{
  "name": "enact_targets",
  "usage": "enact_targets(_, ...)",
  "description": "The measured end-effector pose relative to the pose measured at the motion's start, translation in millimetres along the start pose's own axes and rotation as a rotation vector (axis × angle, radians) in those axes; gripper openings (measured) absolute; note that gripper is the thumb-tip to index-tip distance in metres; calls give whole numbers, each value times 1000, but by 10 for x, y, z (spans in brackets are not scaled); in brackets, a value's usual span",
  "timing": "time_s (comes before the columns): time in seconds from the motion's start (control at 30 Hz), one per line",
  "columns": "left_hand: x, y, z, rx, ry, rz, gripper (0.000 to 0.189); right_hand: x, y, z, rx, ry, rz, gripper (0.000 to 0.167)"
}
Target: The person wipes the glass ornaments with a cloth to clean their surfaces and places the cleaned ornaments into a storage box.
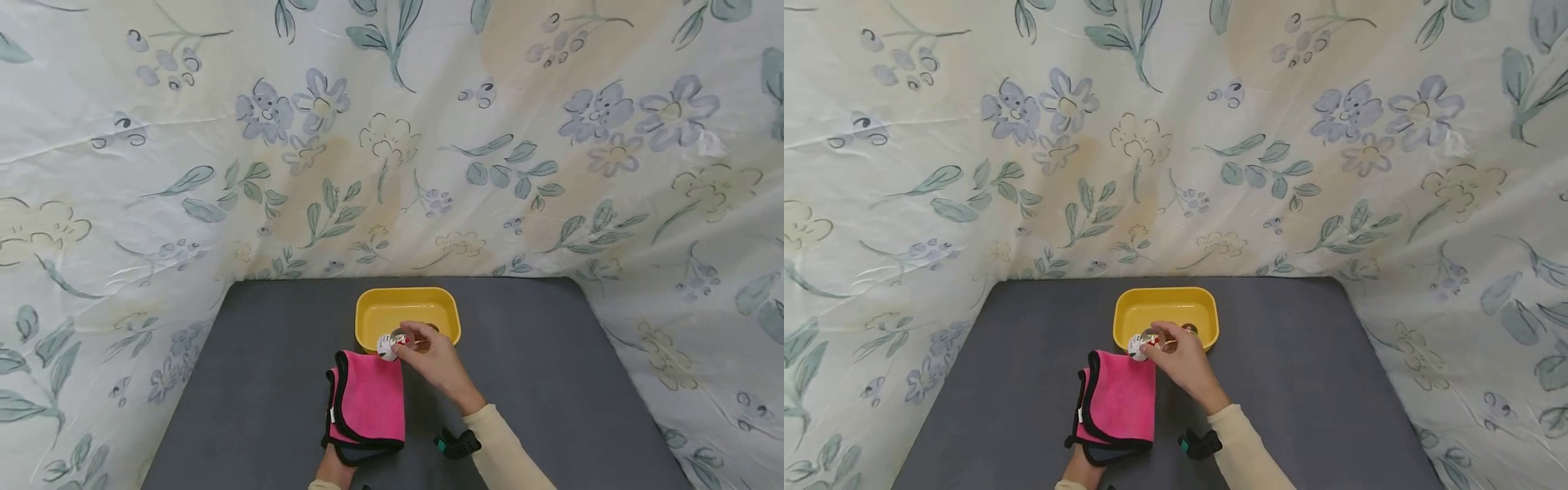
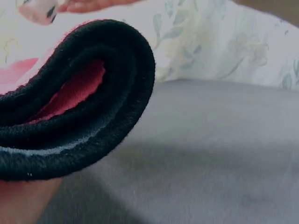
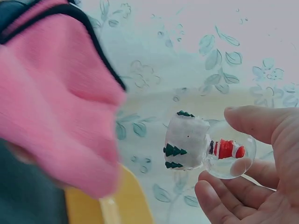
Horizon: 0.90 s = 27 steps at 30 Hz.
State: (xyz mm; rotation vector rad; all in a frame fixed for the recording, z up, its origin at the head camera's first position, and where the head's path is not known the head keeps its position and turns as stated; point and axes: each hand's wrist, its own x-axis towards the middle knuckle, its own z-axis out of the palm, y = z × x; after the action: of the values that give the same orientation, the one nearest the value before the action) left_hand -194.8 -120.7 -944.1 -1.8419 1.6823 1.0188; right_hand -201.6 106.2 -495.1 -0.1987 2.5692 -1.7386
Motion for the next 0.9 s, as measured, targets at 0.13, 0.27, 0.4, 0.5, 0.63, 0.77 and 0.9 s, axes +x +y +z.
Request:
enact_targets(0.13, -1058, 143, -698, -394, 293, -507, 45, 173, -68, -87, -34, 13, 28, 52)
enact_targets(0.27, -1945, 181, -1351, -562, 383, -661, 44, 308, -83, -134, -58, 22, 51, 50)
enact_targets(0.4, -2468, 177, -1734, -708, 383, -685, 46, 425, -75, -154, -83, 14, 53, 51)
enact_targets(0.5, -2577, 185, -1814, -762, 417, -702, 46, 512, -56, -150, -112, 8, 66, 52)
enact_targets(0.63, -2486, 144, -1802, -774, 376, -698, 45, 629, -16, -135, -166, -13, 97, 54)
enact_targets(0.77, -2078, 93, -1590, -708, 311, -682, 47, 741, 37, -123, -229, -44, 88, 55)
enact_targets(0.9, -1422, 102, -1151, -623, 362, -698, 47, 838, 100, -110, -273, -75, 89, 56)
